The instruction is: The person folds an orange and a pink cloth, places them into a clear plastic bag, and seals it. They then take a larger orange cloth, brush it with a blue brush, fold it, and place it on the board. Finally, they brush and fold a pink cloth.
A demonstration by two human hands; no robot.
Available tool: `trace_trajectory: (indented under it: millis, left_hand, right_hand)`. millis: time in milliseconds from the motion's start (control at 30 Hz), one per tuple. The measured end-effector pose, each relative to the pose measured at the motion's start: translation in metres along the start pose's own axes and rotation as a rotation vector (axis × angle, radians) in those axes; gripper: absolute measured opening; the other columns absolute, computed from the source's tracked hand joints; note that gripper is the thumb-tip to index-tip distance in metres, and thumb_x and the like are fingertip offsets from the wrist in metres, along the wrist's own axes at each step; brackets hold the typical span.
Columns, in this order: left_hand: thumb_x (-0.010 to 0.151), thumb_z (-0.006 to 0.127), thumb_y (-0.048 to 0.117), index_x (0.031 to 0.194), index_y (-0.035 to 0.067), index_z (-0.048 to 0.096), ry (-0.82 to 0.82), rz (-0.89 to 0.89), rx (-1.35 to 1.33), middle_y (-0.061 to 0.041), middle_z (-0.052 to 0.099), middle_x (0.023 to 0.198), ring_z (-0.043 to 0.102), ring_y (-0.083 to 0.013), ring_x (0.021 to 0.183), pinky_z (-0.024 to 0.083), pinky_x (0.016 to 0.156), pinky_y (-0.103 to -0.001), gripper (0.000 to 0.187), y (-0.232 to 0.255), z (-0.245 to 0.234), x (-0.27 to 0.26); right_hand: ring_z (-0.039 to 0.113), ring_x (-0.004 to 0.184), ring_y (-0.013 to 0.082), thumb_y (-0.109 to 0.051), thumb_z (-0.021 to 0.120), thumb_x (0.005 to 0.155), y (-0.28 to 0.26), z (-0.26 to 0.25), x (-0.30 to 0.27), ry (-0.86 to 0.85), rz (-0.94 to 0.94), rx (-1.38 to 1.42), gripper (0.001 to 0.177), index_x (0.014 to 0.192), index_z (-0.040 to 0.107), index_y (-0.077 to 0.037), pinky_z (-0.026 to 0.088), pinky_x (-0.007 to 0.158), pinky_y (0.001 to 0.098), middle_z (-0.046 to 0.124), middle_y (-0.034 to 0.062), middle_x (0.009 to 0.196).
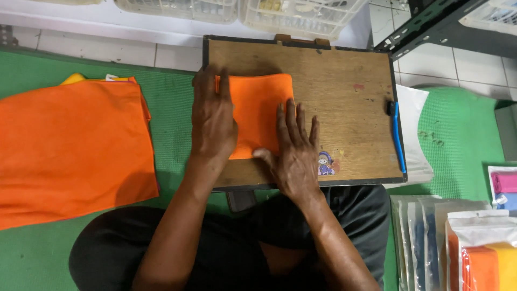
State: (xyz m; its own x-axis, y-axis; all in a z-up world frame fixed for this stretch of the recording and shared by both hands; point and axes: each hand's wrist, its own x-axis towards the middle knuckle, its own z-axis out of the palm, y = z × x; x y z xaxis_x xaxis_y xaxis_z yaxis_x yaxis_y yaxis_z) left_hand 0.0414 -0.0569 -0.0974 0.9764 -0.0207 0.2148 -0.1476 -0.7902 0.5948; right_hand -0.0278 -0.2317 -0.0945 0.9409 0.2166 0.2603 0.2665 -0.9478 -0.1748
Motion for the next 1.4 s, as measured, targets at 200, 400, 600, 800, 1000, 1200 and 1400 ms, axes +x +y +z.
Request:
trace_trajectory:
  millis: [200, 400, 600, 800, 1000, 1200, 1400]
  left_hand:
    - [0.080, 0.071, -0.012, 0.150, -0.005, 0.052, 0.000, 0.378, 0.220, -0.022, 0.039, 0.163, 0.015, -0.0402, 0.156, 0.014, 0.122, -0.063, 0.072, -0.017, 0.047, -0.002]
    - [0.107, 0.051, 0.014, 0.159, 0.003, 0.038, -0.067, 0.331, 0.221, -0.018, 0.030, 0.168, 0.013, -0.0355, 0.158, 0.011, 0.119, -0.071, 0.055, -0.028, 0.056, -0.004]
    - [0.103, 0.057, 0.021, 0.155, 0.002, 0.043, -0.019, 0.285, 0.270, -0.026, 0.039, 0.161, 0.028, -0.0421, 0.152, 0.024, 0.117, -0.067, 0.057, -0.023, 0.028, 0.004]
    - [0.088, 0.071, 0.001, 0.137, 0.001, 0.064, 0.063, 0.460, 0.165, -0.020, 0.061, 0.140, 0.050, -0.0405, 0.134, 0.037, 0.111, -0.056, 0.049, -0.038, 0.014, 0.014]
    - [0.094, 0.069, 0.014, 0.141, 0.005, 0.061, -0.072, 0.510, 0.039, -0.017, 0.057, 0.149, 0.040, -0.0375, 0.148, 0.027, 0.119, -0.059, 0.049, -0.002, 0.035, -0.003]
    - [0.105, 0.047, 0.032, 0.159, 0.011, 0.039, -0.279, 0.477, 0.264, -0.014, 0.029, 0.169, 0.016, -0.0335, 0.158, 0.006, 0.123, -0.065, 0.058, 0.010, 0.038, -0.014]
    - [0.095, 0.065, 0.023, 0.147, 0.016, 0.056, -0.201, 0.500, 0.263, -0.014, 0.038, 0.165, 0.019, -0.0396, 0.156, 0.009, 0.117, -0.077, 0.054, 0.014, 0.038, -0.013]
  right_hand:
    - [0.018, 0.157, 0.0399, -0.083, 0.047, 0.084, 0.004, 0.012, 0.022, -0.183, -0.069, -0.153, 0.111, 0.163, 0.029, -0.008, 0.009, 0.125, 0.0626, 0.022, 0.0182, 0.170]
    - [0.019, 0.156, 0.0399, -0.093, 0.036, 0.078, 0.010, 0.025, 0.011, -0.208, 0.100, -0.149, 0.123, 0.164, 0.020, -0.006, 0.010, 0.123, 0.0643, 0.021, 0.0200, 0.170]
    - [0.053, 0.139, 0.0358, -0.068, 0.039, 0.101, 0.021, 0.011, -0.001, 0.116, 0.183, 0.103, 0.084, 0.153, 0.045, -0.001, 0.038, 0.115, 0.0562, 0.053, 0.0218, 0.152]
    - [0.054, 0.140, 0.0325, -0.041, 0.067, 0.097, 0.015, -0.005, -0.022, 0.143, -0.045, 0.069, 0.041, 0.131, 0.072, -0.018, 0.039, 0.113, 0.0486, 0.061, 0.0115, 0.147]
    - [0.067, 0.118, 0.0395, -0.031, 0.066, 0.100, 0.022, 0.003, -0.027, 0.225, 0.167, 0.131, 0.036, 0.129, 0.072, -0.012, 0.055, 0.093, 0.0468, 0.070, 0.0166, 0.132]
    - [0.071, 0.100, 0.0349, -0.063, 0.077, 0.080, 0.027, 0.024, -0.022, 0.088, 0.463, 0.048, 0.070, 0.131, 0.067, -0.017, 0.057, 0.082, 0.0512, 0.072, 0.0097, 0.109]
    - [0.070, 0.098, 0.0413, -0.053, 0.074, 0.087, 0.005, 0.012, -0.012, 0.033, 0.598, 0.261, 0.047, 0.114, 0.064, -0.015, 0.055, 0.084, 0.0552, 0.070, 0.0140, 0.097]
